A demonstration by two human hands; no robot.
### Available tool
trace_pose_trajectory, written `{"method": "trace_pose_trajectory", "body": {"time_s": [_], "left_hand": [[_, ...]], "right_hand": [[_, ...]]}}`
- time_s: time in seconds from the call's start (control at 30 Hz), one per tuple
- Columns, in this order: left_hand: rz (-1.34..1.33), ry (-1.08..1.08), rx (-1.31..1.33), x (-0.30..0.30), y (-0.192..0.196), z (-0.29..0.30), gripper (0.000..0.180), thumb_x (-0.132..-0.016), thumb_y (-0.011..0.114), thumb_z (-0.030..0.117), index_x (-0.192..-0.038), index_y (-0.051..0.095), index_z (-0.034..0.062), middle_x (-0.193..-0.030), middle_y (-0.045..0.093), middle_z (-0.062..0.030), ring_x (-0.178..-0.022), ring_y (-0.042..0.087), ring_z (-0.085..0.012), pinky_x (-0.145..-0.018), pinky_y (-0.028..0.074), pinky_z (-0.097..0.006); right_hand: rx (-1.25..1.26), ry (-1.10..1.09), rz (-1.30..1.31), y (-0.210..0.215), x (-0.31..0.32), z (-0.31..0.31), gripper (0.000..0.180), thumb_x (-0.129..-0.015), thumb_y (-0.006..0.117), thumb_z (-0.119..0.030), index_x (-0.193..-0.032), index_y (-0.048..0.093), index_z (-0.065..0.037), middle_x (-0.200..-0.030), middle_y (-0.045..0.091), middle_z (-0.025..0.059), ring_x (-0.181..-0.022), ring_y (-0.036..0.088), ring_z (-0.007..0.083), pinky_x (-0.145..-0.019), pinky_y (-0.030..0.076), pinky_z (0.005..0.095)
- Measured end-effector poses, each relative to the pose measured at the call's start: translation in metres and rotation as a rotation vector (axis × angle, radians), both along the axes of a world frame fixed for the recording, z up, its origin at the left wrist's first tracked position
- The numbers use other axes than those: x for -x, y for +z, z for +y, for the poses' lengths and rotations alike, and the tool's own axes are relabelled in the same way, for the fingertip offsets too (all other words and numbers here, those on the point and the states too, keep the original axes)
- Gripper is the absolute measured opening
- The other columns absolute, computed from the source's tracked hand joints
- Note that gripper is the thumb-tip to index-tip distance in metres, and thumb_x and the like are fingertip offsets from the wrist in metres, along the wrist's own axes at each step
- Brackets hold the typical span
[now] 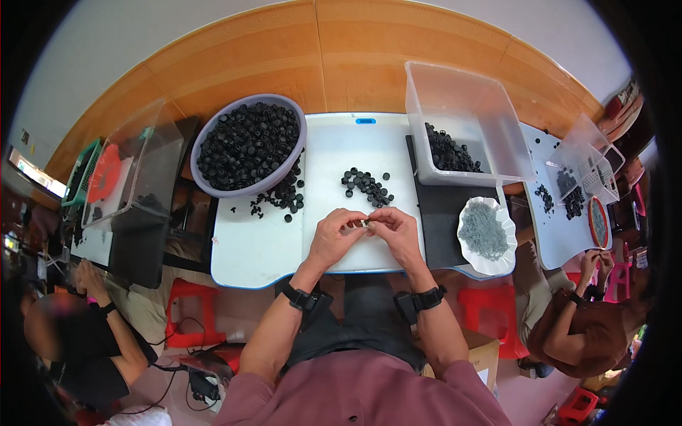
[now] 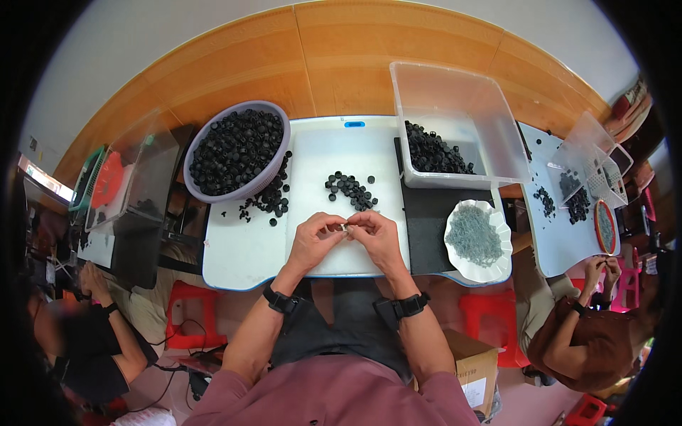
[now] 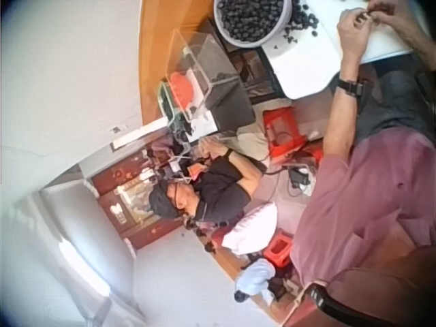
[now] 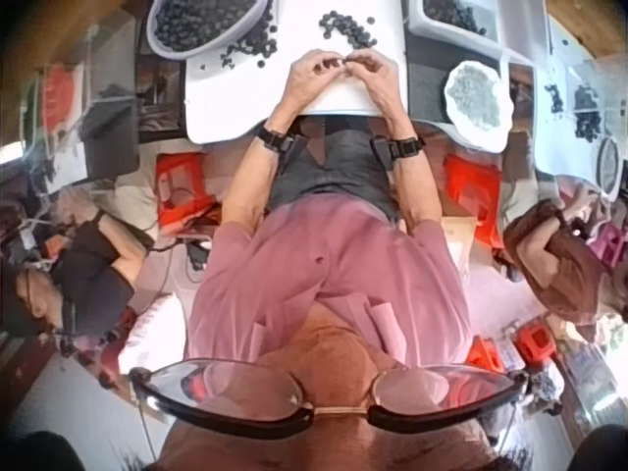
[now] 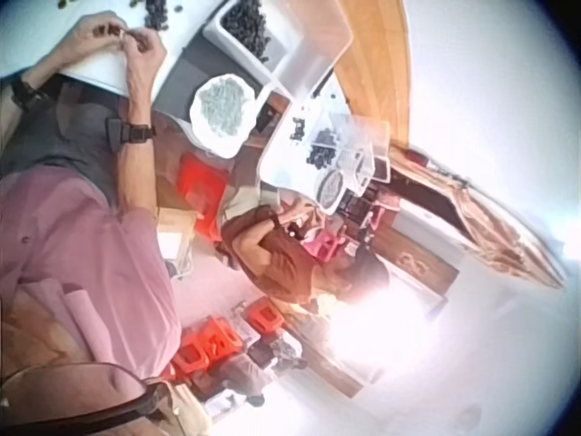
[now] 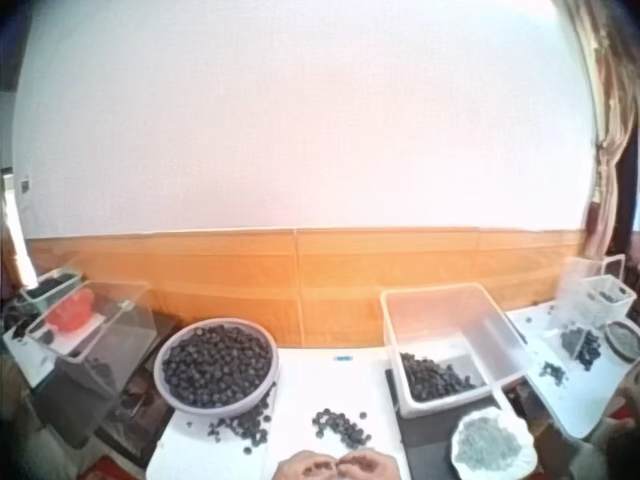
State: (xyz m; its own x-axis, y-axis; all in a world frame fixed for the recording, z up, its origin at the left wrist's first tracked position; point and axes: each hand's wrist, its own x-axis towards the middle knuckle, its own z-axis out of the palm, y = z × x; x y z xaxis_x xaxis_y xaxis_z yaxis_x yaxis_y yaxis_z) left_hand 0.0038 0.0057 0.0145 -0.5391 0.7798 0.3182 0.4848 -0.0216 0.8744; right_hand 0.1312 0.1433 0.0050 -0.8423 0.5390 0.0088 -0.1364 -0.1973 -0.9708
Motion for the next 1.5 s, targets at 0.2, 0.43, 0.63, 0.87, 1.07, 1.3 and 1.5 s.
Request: {"method": "trace_pose_trajectory", "body": {"time_s": [0.2, 0.43, 0.63, 0.87, 1.07, 1.3, 1.5], "left_hand": [[-0.071, 0.292, 0.084, 0.02, -0.002, 0.014, 0.035, -0.084, 0.074, 0.003, -0.118, 0.07, 0.0029, -0.102, 0.068, -0.0106, -0.077, 0.066, -0.0187, -0.075, 0.055, -0.031], [0.261, 0.25, 0.346, 0.047, 0.006, 0.034, 0.031, -0.08, 0.081, 0.016, -0.107, 0.074, 0.0027, -0.092, 0.064, -0.011, -0.081, 0.064, -0.0253, -0.075, 0.052, -0.038], [0.247, 0.173, 0.359, 0.031, 0.011, 0.03, 0.026, -0.084, 0.078, 0.017, -0.106, 0.074, 0.0048, -0.095, 0.067, -0.0121, -0.086, 0.066, -0.0272, -0.078, 0.053, -0.04], [0.001, 0.143, 0.197, 0.001, 0.007, 0.013, 0.027, -0.086, 0.079, 0.011, -0.112, 0.074, 0.0031, -0.097, 0.073, -0.0102, -0.083, 0.07, -0.0185, -0.078, 0.056, -0.031], [0.061, 0.161, 0.146, -0.006, -0.004, 0.011, 0.028, -0.085, 0.08, 0.009, -0.112, 0.074, 0.0032, -0.096, 0.074, -0.0079, -0.083, 0.07, -0.0151, -0.078, 0.056, -0.029], [0.081, 0.149, 0.135, -0.009, -0.001, 0.01, 0.027, -0.084, 0.08, 0.009, -0.11, 0.074, 0.004, -0.094, 0.072, -0.0108, -0.083, 0.071, -0.0216, -0.077, 0.057, -0.032], [0.125, 0.141, 0.087, -0.009, -0.001, 0.009, 0.025, -0.084, 0.079, 0.008, -0.108, 0.074, 0.0037, -0.092, 0.071, -0.0102, -0.083, 0.07, -0.0231, -0.075, 0.057, -0.033]], "right_hand": [[0.013, -0.228, 0.057, -0.005, 0.001, -0.002, 0.016, -0.092, 0.071, 0.002, -0.107, 0.072, 0.005, -0.092, 0.073, 0.0066, -0.079, 0.07, 0.0107, -0.073, 0.055, 0.0221], [-0.015, -0.223, 0.038, -0.006, 0.001, -0.005, 0.017, -0.091, 0.073, -0.001, -0.107, 0.073, 0.004, -0.09, 0.073, 0.0041, -0.075, 0.067, 0.008, -0.07, 0.053, 0.0215], [-0.038, -0.257, 0.018, -0.01, -0.001, -0.005, 0.016, -0.09, 0.074, -0.003, -0.106, 0.075, 0.001, -0.087, 0.073, 0.0035, -0.073, 0.066, 0.0075, -0.068, 0.053, 0.0227], [-0.102, -0.354, 0.041, -0.008, 0.001, -0.01, 0.016, -0.089, 0.075, -0.002, -0.105, 0.075, 0.001, -0.089, 0.074, 0.0044, -0.072, 0.066, 0.0076, -0.064, 0.052, 0.0222], [-0.471, -0.393, 0.023, 0.0, 0.004, -0.012, 0.015, -0.087, 0.074, 0.0, -0.102, 0.076, -0.002, -0.093, 0.074, 0.0078, -0.069, 0.065, 0.0106, -0.059, 0.049, 0.0243], [-0.583, -0.386, 0.02, -0.001, 0.004, -0.014, 0.015, -0.087, 0.073, 0.0, -0.101, 0.075, -0.002, -0.095, 0.074, 0.0095, -0.07, 0.066, 0.0161, -0.059, 0.05, 0.0265], [-0.607, -0.344, -0.02, 0.002, 0.005, -0.016, 0.014, -0.087, 0.073, 0.001, -0.1, 0.074, -0.001, -0.094, 0.074, 0.0104, -0.07, 0.066, 0.0175, -0.061, 0.051, 0.0278]]}}
